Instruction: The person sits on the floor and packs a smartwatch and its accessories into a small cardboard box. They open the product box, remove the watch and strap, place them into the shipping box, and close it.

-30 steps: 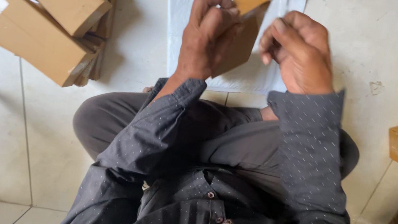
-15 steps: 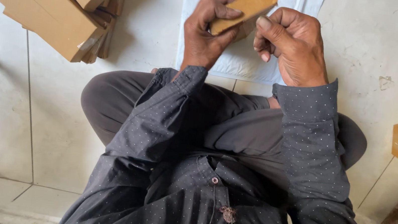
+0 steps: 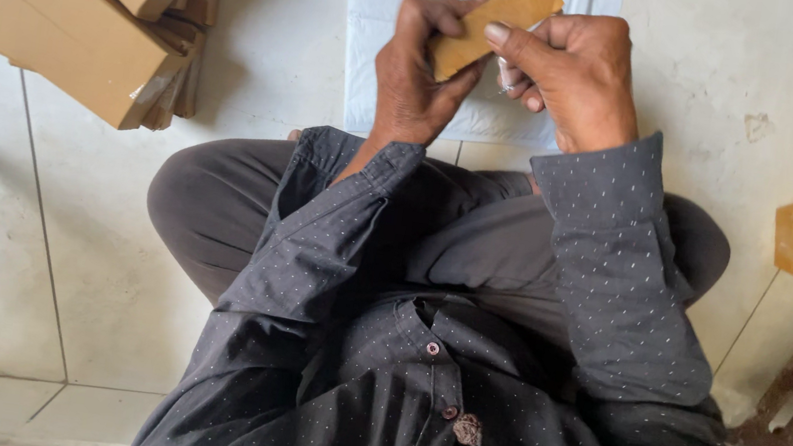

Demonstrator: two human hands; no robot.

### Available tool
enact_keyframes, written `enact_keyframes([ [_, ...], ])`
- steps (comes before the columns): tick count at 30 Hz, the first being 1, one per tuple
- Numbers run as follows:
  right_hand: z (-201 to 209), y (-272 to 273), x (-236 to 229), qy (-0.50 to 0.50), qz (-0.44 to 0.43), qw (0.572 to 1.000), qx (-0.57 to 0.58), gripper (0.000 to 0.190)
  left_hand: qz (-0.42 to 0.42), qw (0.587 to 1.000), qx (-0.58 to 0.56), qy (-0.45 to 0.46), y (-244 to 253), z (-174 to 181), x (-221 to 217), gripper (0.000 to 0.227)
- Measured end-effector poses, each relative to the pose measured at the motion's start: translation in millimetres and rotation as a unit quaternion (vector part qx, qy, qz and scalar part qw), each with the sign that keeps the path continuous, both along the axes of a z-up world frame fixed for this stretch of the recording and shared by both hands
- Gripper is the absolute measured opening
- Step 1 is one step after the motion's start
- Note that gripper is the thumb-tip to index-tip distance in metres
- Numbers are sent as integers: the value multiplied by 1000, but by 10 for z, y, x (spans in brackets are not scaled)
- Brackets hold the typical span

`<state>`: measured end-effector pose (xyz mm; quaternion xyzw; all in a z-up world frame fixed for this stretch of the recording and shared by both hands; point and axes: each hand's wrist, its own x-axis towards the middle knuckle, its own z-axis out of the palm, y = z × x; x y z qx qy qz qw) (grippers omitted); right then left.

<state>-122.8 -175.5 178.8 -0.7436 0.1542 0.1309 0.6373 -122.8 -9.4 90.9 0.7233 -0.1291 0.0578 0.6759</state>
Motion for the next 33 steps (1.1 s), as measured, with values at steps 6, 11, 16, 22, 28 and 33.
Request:
enact_keyframes([
  [6,-24,-89,-9,27,41,998,-46,33,-43,994,96,-19,108,38,-100,95],
  [11,-112,-139,-42,27,44,998,-38,48,-74,992,96,-43,107,121,-138,104],
  [16,-240,-123,-96,2,-2,997,-81,73,-55,984,166,-13,121,87,-113,98],
  [22,-395,-25,-130,-44,-11,997,-70,73,-58,985,161,17,142,34,-78,86],
  [28,-467,-30,-103,-78,14,996,-47,65,-76,983,164,10,175,34,-12,65],
  [33,-593,-92,-92,-168,48,983,-50,59,-97,976,195,6,223,114,57,67],
])
